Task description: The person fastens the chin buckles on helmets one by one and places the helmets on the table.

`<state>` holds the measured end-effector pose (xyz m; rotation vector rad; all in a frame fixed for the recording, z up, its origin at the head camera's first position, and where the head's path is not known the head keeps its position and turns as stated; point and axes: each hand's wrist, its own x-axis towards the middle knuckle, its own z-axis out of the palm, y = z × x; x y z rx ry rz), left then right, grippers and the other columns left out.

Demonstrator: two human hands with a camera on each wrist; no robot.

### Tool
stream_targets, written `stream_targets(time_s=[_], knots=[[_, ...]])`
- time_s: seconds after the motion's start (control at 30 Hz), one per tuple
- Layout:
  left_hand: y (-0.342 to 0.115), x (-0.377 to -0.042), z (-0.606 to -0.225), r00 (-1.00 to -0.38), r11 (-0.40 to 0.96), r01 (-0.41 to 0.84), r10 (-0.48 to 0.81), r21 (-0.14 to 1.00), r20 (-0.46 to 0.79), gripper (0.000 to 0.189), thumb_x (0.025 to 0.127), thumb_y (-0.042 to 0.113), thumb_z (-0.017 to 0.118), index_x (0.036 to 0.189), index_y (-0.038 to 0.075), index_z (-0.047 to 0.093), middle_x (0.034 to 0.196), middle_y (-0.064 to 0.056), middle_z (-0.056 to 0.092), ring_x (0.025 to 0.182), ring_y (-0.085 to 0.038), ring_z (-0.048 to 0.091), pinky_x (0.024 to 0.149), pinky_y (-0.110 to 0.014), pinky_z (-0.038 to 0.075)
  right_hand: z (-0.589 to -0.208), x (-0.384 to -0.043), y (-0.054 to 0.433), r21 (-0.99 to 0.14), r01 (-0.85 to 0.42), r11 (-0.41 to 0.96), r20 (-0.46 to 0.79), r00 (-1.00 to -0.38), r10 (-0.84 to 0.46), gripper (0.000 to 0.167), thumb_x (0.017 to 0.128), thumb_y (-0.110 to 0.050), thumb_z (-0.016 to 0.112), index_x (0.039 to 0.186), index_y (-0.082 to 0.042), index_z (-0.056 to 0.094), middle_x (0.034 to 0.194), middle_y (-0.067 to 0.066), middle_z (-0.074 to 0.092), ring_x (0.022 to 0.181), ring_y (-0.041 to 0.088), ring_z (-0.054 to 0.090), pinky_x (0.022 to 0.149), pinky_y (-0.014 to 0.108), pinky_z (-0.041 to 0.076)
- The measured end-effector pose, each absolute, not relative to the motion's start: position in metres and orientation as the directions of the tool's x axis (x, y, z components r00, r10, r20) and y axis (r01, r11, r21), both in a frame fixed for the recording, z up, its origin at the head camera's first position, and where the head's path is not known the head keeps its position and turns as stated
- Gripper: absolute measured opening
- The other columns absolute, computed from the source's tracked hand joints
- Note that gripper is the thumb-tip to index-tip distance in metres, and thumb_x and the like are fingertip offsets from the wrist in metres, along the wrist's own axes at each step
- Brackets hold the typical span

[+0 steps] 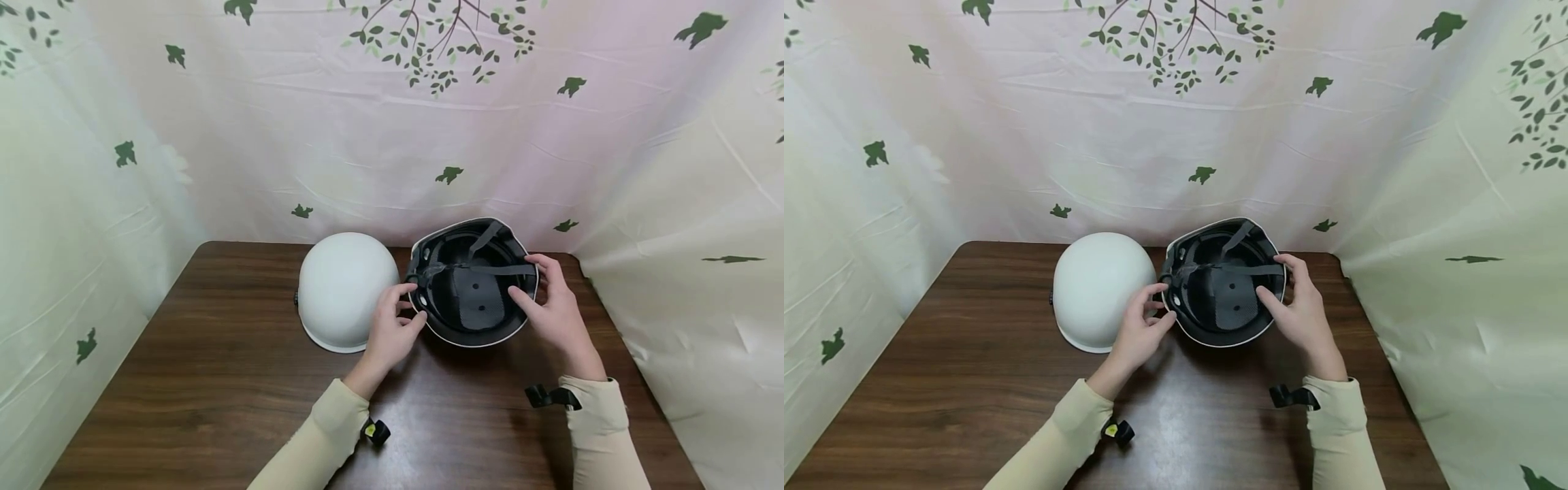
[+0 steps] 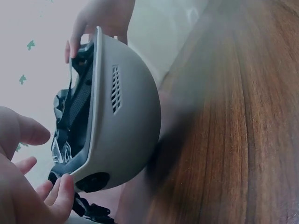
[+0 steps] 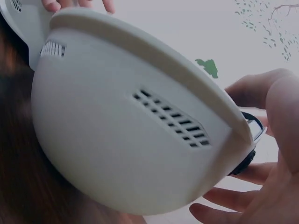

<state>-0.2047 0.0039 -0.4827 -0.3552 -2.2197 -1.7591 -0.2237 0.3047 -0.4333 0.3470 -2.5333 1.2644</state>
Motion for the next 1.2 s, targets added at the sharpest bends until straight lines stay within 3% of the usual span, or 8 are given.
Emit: stream_targets(time_s=[0.13,0.4,0.63,0.83,0.93,1.07,1.2], knots=[[0.004,-0.204,-0.480,-0.917,0.255,0.389,0.011,0.885,0.399,0.050,0.090,0.002,0.074,0.138,0.002,0.062,0.146,-0.017,0.053,0.115,-0.039,0.062,0.082,-0.053,0.062,-0.437,-0.226,0.307,-0.758,-0.311,0.573,0.336,-0.940,-0.065,0.058,0.103,-0.022,0.068,0.153,-0.013,0.040,0.144,0.020,0.058,0.104,-0.008,0.059,0.078,0.010,0.052],[0.004,-0.205,-0.478,-0.911,0.173,0.407,0.013,0.897,0.411,0.052,0.091,-0.001,0.073,0.141,0.001,0.060,0.148,-0.014,0.053,0.120,-0.038,0.061,0.087,-0.057,0.060,-0.448,-0.229,0.312,-0.792,-0.275,0.546,0.294,-0.954,-0.053,0.059,0.102,-0.023,0.070,0.151,-0.011,0.039,0.140,0.022,0.060,0.102,-0.006,0.060,0.077,0.010,0.052],[0.002,-0.204,-0.477,-0.903,0.126,0.428,0.023,0.895,0.429,0.052,0.093,-0.002,0.072,0.142,0.008,0.060,0.142,-0.011,0.057,0.119,-0.040,0.063,0.087,-0.054,0.061,-0.450,-0.233,0.316,-0.781,-0.224,0.584,0.238,-0.970,-0.054,0.062,0.103,-0.030,0.069,0.153,-0.010,0.038,0.141,0.024,0.058,0.109,0.027,0.063,0.076,0.011,0.051],[0.002,-0.203,-0.477,-0.895,0.106,0.447,0.034,0.888,0.446,0.053,0.092,-0.002,0.073,0.142,0.007,0.060,0.140,-0.012,0.060,0.118,-0.035,0.064,0.086,-0.048,0.062,-0.448,-0.236,0.317,-0.750,-0.198,0.632,0.230,-0.973,-0.031,0.061,0.103,-0.036,0.067,0.151,-0.008,0.043,0.139,0.027,0.058,0.107,0.034,0.063,0.073,0.010,0.048],[0.003,-0.202,-0.478,-0.888,0.093,0.460,0.033,0.883,0.459,0.054,0.091,-0.004,0.074,0.142,0.005,0.060,0.139,-0.014,0.062,0.118,-0.036,0.064,0.086,-0.045,0.062,-0.446,-0.236,0.317,-0.741,-0.189,0.645,0.223,-0.974,-0.030,0.062,0.103,-0.039,0.067,0.151,-0.007,0.044,0.139,0.027,0.058,0.108,0.037,0.063,0.074,0.014,0.049],[0.004,-0.200,-0.479,-0.884,0.079,0.468,0.035,0.880,0.467,0.055,0.090,-0.006,0.074,0.142,0.003,0.059,0.139,-0.015,0.062,0.117,-0.035,0.064,0.084,-0.040,0.063,-0.445,-0.234,0.317,-0.708,-0.181,0.682,0.217,-0.976,-0.034,0.064,0.103,-0.041,0.066,0.152,-0.006,0.043,0.136,0.028,0.059,0.112,0.040,0.062,0.083,0.030,0.049],[0.004,-0.199,-0.479,-0.880,0.074,0.475,0.040,0.877,0.474,0.055,0.090,-0.006,0.074,0.143,0.002,0.059,0.138,-0.016,0.062,0.117,-0.035,0.064,0.083,-0.037,0.063,-0.444,-0.231,0.318,-0.688,-0.176,0.704,0.206,-0.978,-0.043,0.065,0.103,-0.041,0.065,0.152,-0.006,0.043,0.130,0.028,0.061,0.105,0.039,0.063,0.079,0.033,0.050]])
